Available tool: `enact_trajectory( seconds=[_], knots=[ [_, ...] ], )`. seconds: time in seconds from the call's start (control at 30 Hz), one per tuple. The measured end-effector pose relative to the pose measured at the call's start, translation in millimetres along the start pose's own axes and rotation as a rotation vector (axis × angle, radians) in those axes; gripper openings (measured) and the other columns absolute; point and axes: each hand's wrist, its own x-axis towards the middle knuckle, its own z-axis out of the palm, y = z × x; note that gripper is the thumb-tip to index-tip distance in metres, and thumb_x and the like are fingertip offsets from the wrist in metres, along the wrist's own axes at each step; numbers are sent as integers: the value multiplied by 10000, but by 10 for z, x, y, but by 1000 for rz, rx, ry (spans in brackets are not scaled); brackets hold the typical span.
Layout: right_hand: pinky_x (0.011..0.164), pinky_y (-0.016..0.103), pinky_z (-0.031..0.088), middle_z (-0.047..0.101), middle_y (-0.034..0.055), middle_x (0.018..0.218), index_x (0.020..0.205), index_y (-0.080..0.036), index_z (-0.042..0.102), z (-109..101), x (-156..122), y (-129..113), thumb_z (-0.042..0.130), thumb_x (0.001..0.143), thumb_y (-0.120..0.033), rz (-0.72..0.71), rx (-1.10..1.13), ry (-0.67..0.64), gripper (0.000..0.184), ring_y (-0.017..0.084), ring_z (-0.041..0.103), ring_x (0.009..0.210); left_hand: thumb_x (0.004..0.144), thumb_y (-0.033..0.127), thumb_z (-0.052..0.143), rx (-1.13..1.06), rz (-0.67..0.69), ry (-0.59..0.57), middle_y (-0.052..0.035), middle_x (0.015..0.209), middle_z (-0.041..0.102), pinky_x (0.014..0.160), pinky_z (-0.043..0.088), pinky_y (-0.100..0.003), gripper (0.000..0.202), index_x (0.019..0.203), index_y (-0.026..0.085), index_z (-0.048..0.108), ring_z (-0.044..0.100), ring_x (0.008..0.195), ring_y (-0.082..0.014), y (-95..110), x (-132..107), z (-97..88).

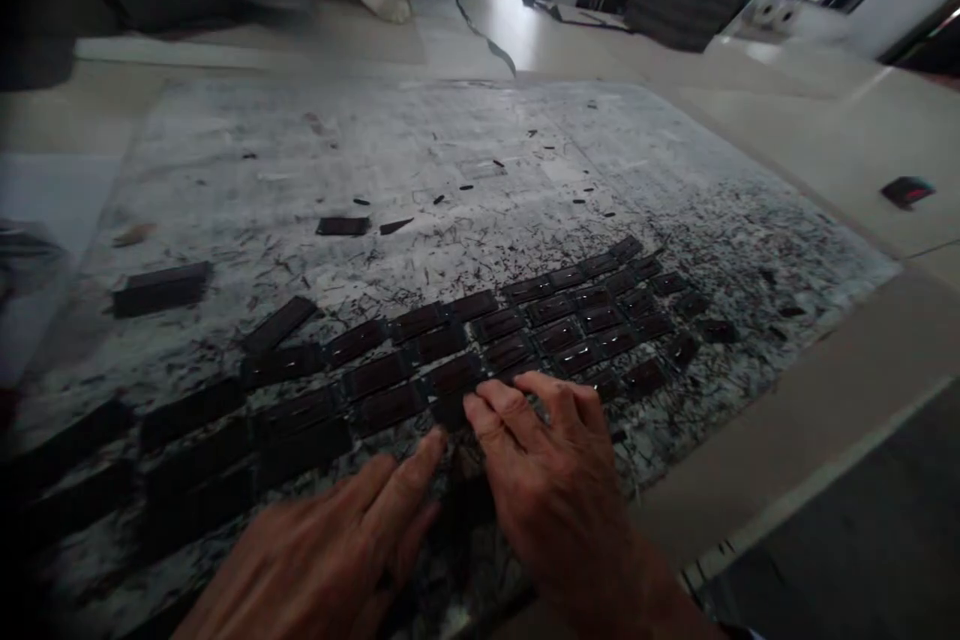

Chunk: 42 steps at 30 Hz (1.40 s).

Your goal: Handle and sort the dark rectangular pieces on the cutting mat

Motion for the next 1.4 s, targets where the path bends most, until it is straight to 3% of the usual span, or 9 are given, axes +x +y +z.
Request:
enact_trajectory(
  seconds=[0.2,0.43,0.67,0.83,0.97,1.13,1.4],
  knots=[
    [889,393,316,667,8,1121,1146,-195,619,-41,-22,-15,526,879,-188,-42,-69,-35,283,237,481,1022,931,169,300,-38,-61,-13,-36,881,683,499,523,-265,383,1292,200,426,674,649,-182,38,9,-58],
    [907,402,311,645,43,1136,1200,-191,587,-77,-18,-68,579,845,-204,-109,-138,-88,355,243,481,1022,905,164,359,-105,-119,-38,-50,946,696,655,532,-240,406,1299,211,444,674,711,-161,56,43,-83],
    [904,390,325,635,43,1125,1197,-218,587,-72,-33,-62,612,826,-188,-92,-112,-70,373,233,485,1026,908,202,376,-39,-127,-45,-55,980,702,593,522,-273,404,1306,208,444,683,752,-210,65,44,-66],
    [909,387,330,636,61,1137,1183,-152,592,-56,-34,-50,568,851,-158,-94,-126,-66,333,230,491,1025,917,245,384,-18,-148,-15,-56,966,707,589,505,-279,443,1360,231,371,687,753,-222,87,72,-92],
    [900,398,332,646,59,1111,1154,-151,610,-41,-9,-54,589,837,-162,-97,-137,-65,317,239,494,1021,910,291,408,-7,-179,-54,-43,835,720,540,484,-296,370,1274,236,450,691,695,-250,119,141,-162],
    [896,386,333,640,51,1128,1165,-173,601,-7,-29,-46,573,846,-146,-66,-120,-70,321,231,491,1040,904,293,428,-1,-189,-40,-55,854,722,587,483,-306,304,1195,232,492,694,761,-265,146,171,-207],
    [894,365,340,617,38,1191,1168,-246,606,22,-117,-20,512,861,-103,-18,-49,-70,351,217,489,1059,892,291,428,-3,-188,3,-35,779,708,562,457,-289,228,1059,250,578,686,707,-252,171,71,-253]
  ],
)
